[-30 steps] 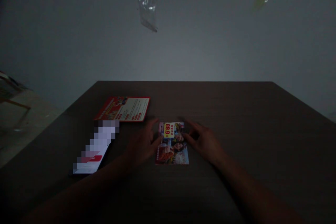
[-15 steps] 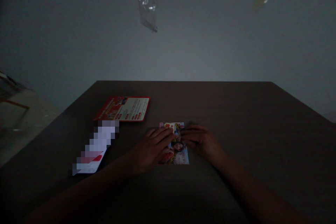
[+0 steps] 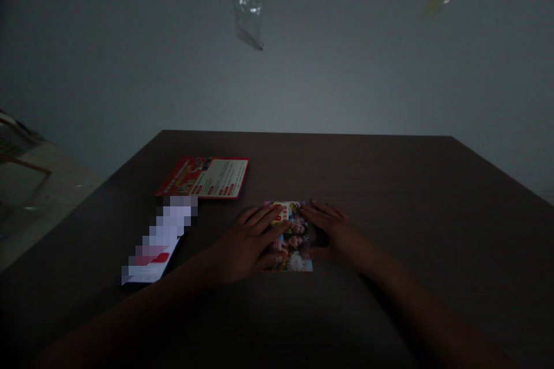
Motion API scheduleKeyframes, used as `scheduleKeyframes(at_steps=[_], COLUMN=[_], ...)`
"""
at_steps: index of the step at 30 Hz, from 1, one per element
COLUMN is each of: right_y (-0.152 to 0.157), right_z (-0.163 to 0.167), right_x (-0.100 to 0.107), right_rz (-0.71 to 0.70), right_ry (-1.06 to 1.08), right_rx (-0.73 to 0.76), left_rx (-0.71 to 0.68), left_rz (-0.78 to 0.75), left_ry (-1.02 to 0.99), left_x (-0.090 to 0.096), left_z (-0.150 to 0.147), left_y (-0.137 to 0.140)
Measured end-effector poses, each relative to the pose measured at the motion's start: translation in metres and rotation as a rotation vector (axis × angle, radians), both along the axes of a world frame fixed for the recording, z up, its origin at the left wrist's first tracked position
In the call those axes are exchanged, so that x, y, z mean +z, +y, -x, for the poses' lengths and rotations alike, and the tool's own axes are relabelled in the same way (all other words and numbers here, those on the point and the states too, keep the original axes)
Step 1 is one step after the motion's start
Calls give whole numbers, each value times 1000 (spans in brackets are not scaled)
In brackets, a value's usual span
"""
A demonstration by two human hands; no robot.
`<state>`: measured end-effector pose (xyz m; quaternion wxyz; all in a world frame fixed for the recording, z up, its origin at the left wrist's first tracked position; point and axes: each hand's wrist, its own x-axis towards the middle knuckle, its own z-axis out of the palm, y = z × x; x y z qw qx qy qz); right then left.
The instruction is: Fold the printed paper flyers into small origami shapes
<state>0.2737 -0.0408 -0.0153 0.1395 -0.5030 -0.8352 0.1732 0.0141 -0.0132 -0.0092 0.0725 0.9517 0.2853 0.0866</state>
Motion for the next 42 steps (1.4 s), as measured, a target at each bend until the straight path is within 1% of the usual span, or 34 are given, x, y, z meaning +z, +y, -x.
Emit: scheduleKeyframes(at_steps=[4, 7, 12, 19, 23, 26, 29, 31, 32, 34, 35, 36, 39, 42], right_y=[4, 8, 14, 20, 20, 18, 22, 33, 41, 61, 71, 81, 97, 92], right_z=[0, 1, 2, -1, 2, 4, 1, -2, -2, -1, 2, 5, 13, 11], right_x=[0, 0, 2, 13, 15, 8, 3, 4, 7, 14, 17, 20, 20, 15], right_rz=[67, 90, 49, 12, -16, -61, -129, -179, -182, -142, -111, -77, -94, -109], right_ry=[-65, -112, -136, -62, -52, -28, -14, 7, 14, 31, 56, 86, 123, 168], right_rx=[36, 63, 107, 139, 125, 92, 78, 122, 147, 222, 231, 209, 121, 25], left_rx=[19, 26, 61, 72, 38, 0, -57, -108, -135, -171, -184, -193, -218, -234], left_rz=[42, 73, 113, 162, 176, 172, 130, 96, 78, 63, 54, 43, 3, -18], left_ry=[1, 13, 21, -19, -46, -63, -79, -74, -80, -92, -101, -108, -114, -115], left_x=[3, 4, 5, 9, 11, 13, 14, 15, 15, 16, 16, 16, 13, 10], left_z=[1, 2, 2, 0, -3, -5, -8, -10, -11, -12, -13, -13, -12, -10], left_y=[2, 3, 7, 17, 20, 18, 14, 10, 9, 5, 3, 1, -3, -4])
